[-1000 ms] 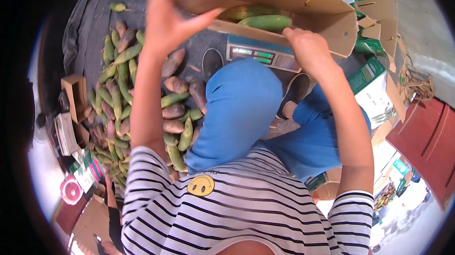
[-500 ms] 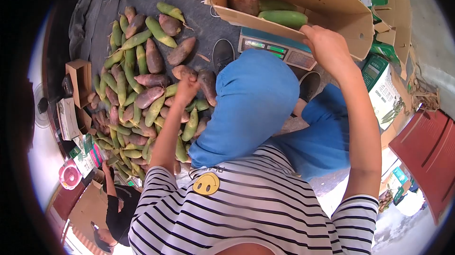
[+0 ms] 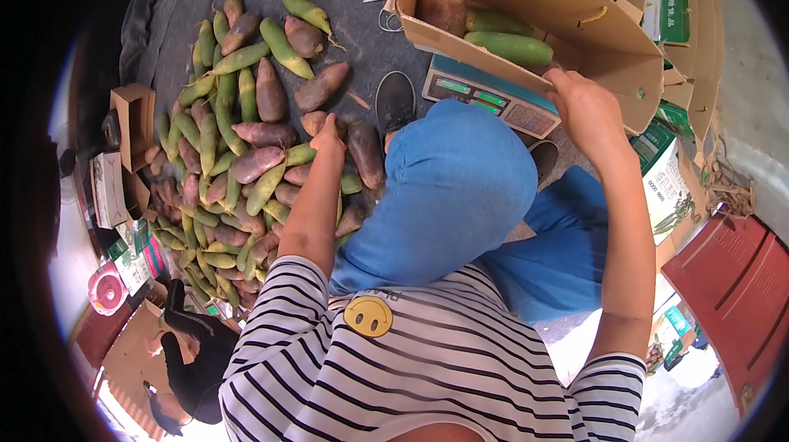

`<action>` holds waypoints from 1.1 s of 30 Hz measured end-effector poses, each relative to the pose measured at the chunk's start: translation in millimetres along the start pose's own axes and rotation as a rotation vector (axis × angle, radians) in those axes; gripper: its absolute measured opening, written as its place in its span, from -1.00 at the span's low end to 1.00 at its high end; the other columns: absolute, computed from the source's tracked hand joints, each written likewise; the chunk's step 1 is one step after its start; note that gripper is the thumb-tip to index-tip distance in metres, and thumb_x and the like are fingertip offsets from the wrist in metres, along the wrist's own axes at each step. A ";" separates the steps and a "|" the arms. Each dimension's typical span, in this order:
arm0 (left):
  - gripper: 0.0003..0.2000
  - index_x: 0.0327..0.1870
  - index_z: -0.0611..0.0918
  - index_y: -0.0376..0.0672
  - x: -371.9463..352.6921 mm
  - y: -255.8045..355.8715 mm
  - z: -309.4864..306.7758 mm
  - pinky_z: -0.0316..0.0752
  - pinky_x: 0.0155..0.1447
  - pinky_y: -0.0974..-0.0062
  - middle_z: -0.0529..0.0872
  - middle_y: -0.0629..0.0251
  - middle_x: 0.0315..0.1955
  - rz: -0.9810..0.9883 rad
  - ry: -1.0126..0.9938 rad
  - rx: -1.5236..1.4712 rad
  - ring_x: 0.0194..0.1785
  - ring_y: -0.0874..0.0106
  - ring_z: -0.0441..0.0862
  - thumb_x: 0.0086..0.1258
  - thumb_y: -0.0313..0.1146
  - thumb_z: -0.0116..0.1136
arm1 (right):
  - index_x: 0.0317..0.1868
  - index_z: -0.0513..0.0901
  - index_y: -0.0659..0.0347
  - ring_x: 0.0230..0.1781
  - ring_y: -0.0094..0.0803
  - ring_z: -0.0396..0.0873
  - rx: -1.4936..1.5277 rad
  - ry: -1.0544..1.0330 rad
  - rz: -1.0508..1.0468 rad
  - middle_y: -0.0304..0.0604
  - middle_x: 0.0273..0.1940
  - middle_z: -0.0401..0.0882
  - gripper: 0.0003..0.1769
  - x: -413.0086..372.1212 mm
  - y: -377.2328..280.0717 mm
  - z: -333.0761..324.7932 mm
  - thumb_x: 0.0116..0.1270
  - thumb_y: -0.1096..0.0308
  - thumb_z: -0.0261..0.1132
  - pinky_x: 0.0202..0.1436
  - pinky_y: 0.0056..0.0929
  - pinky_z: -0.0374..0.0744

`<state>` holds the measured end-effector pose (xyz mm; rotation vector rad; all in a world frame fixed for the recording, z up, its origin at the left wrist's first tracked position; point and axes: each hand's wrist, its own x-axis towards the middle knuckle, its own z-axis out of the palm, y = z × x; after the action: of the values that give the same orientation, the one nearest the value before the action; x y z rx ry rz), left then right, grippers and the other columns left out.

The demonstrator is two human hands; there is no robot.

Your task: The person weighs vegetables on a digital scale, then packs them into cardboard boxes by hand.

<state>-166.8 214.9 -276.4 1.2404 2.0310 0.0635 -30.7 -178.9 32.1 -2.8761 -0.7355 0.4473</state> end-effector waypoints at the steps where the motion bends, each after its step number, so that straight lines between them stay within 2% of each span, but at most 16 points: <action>1: -0.09 0.17 0.28 -0.46 2.2 -1.7 -2.8 0.51 0.11 0.34 0.58 -0.03 0.00 0.010 0.013 -0.035 -0.05 0.11 0.61 -0.13 -0.05 0.50 | -0.10 0.52 0.17 -0.17 -0.05 0.58 0.007 0.007 -0.002 -0.03 -0.25 0.58 -0.82 -1.7 -1.4 -0.2 0.28 0.41 0.18 -0.14 -0.12 0.52; 3: -0.22 0.10 0.41 -0.36 5.8 -6.0 -10.9 0.52 0.05 0.29 0.60 0.06 -0.05 0.003 -0.171 -0.260 -0.07 0.20 0.61 -0.12 -0.07 0.46 | -0.12 0.52 0.18 -0.17 -0.05 0.59 -0.005 0.031 -0.033 -0.03 -0.26 0.58 -0.81 -1.0 6.0 11.2 0.24 0.42 0.19 -0.14 -0.13 0.53; 4: -0.29 0.07 0.49 -0.26 16.7 -12.3 -19.1 0.52 0.00 0.23 0.62 0.13 -0.08 -0.022 -0.376 -0.439 -0.07 0.28 0.60 -0.13 -0.06 0.45 | -0.12 0.53 0.18 -0.17 -0.05 0.59 -0.019 0.049 -0.031 -0.02 -0.26 0.58 -0.80 -2.3 11.8 12.7 0.22 0.43 0.20 -0.14 -0.13 0.54; 5: -0.31 0.10 0.50 -0.12 28.9 -14.8 -29.4 0.51 0.02 0.24 0.63 0.25 -0.09 -0.099 -0.639 -0.411 -0.06 0.34 0.60 -0.09 0.01 0.42 | -0.17 0.53 0.20 -0.19 -0.04 0.60 0.002 0.078 -0.033 0.01 -0.28 0.58 -0.82 -3.7 8.0 9.0 0.18 0.45 0.18 -0.16 -0.15 0.55; 6: -0.39 0.11 0.49 -0.03 1.5 -3.8 -53.1 0.48 0.06 0.28 0.60 0.33 -0.04 -0.175 -0.692 -0.345 -0.01 0.35 0.56 0.02 0.01 0.37 | -0.19 0.52 0.22 -0.21 -0.03 0.60 -0.006 0.075 -0.041 0.03 -0.31 0.57 -0.84 -4.0 9.8 9.0 0.19 0.45 0.16 -0.17 -0.16 0.55; 7: -0.44 0.16 0.45 0.00 -16.4 -1.8 -69.1 0.44 0.11 0.29 0.55 0.36 0.03 -0.161 -0.913 -0.429 0.05 0.35 0.51 0.13 -0.03 0.29 | -0.21 0.52 0.23 -0.22 -0.03 0.60 -0.024 0.099 -0.025 0.02 -0.34 0.58 -0.85 -5.1 8.3 9.8 0.18 0.47 0.14 -0.18 -0.17 0.56; 8: -0.48 0.17 0.44 -0.01 -37.3 3.2 -84.0 0.45 0.13 0.31 0.50 0.33 0.11 -0.190 -0.846 -0.413 0.10 0.29 0.49 0.19 -0.09 0.26 | -0.24 0.53 0.23 -0.23 -0.06 0.61 -0.011 0.163 -0.074 -0.01 -0.37 0.58 -0.85 -5.1 12.0 14.2 0.15 0.49 0.15 -0.18 -0.18 0.57; 10: -0.43 0.20 0.42 -0.11 -77.6 11.2 -112.2 0.44 0.16 0.29 0.48 0.24 0.12 0.036 -0.867 -0.336 0.15 0.28 0.46 0.18 -0.12 0.29 | -0.21 0.52 0.22 -0.19 -0.05 0.59 -0.017 0.105 -0.032 -0.01 -0.32 0.58 -0.83 -6.1 11.4 10.8 0.14 0.49 0.18 -0.17 -0.15 0.57; 17: -0.28 0.30 0.33 -0.28 -254.9 115.7 -162.2 0.29 0.30 0.32 0.45 0.13 0.13 1.494 -0.812 -0.201 0.21 0.27 0.41 0.08 -0.29 0.38 | -0.25 0.50 0.24 -0.19 -0.07 0.59 -0.024 0.071 -0.007 -0.03 -0.34 0.57 -0.87 -6.8 11.2 13.2 0.15 0.50 0.13 -0.19 -0.19 0.57; 21: -0.21 0.29 0.35 -0.24 -338.3 164.4 -141.0 0.35 0.26 0.32 0.45 0.12 0.13 1.669 -1.096 0.037 0.19 0.30 0.44 -0.02 -0.27 0.48 | -0.26 0.51 0.24 -0.20 -0.07 0.59 -0.039 0.095 -0.025 -0.02 -0.35 0.57 -0.88 -8.3 13.0 17.8 0.17 0.49 0.12 -0.18 -0.20 0.57; 24: -0.31 0.25 0.40 -0.24 -344.3 171.3 -116.9 0.43 0.17 0.38 0.52 0.13 0.04 1.950 -0.812 0.083 0.08 0.37 0.51 0.09 -0.28 0.45 | -0.22 0.58 0.21 -0.24 -0.12 0.65 -0.060 0.133 -0.044 -0.05 -0.35 0.62 -0.83 -7.2 14.3 19.0 0.18 0.47 0.13 -0.24 -0.20 0.60; 27: -0.48 0.19 0.45 -0.25 -301.3 158.7 -102.8 0.49 0.03 0.47 0.58 0.18 -0.06 1.508 -0.986 -0.175 -0.06 0.45 0.56 0.23 -0.32 0.36 | -0.20 0.58 0.20 -0.22 -0.13 0.66 -0.098 0.059 -0.040 -0.04 -0.33 0.63 -0.83 -7.7 14.4 16.7 0.20 0.45 0.11 -0.24 -0.20 0.61; 30: -0.65 0.04 0.54 -0.30 -206.6 126.0 -81.4 0.50 -0.07 0.52 0.62 0.23 -0.16 1.458 -0.866 -0.019 -0.17 0.47 0.57 0.31 -0.33 0.28 | -0.19 0.57 0.19 -0.20 -0.12 0.66 -0.113 0.108 -0.038 -0.03 -0.32 0.63 -0.82 -4.3 16.7 17.1 0.22 0.44 0.10 -0.25 -0.18 0.61; 31: -0.66 -0.01 0.56 -0.31 -186.8 114.0 -86.3 0.50 -0.07 0.51 0.63 0.17 -0.18 1.512 -0.716 0.176 -0.16 0.45 0.58 0.30 -0.30 0.28 | -0.15 0.51 0.19 -0.19 -0.05 0.61 -0.040 0.029 -0.024 -0.02 -0.27 0.59 -0.81 -2.5 18.7 17.4 0.20 0.44 0.19 -0.19 -0.12 0.57; 32: -0.64 -0.04 0.57 -0.32 -170.1 99.8 -93.2 0.51 -0.04 0.39 0.64 0.06 -0.19 1.466 -0.699 0.306 -0.13 0.28 0.61 0.26 -0.26 0.29 | -0.14 0.51 0.19 -0.18 -0.05 0.60 -0.038 0.027 -0.025 -0.03 -0.26 0.59 -0.80 -3.7 15.4 15.6 0.21 0.43 0.20 -0.19 -0.11 0.56; 33: -0.64 -0.06 0.57 -0.28 -144.5 85.4 -96.6 0.50 0.00 0.25 0.61 -0.03 -0.16 1.646 -0.552 0.520 -0.07 0.08 0.58 0.23 -0.24 0.28 | -0.12 0.51 0.19 -0.18 -0.04 0.60 -0.042 0.027 -0.021 -0.03 -0.25 0.59 -0.80 -3.9 13.3 14.5 0.23 0.42 0.22 -0.18 -0.11 0.55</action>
<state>-125.0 177.7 -91.0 2.5438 0.1580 -0.0383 -32.6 -191.4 16.6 -2.9042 -0.7789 0.3936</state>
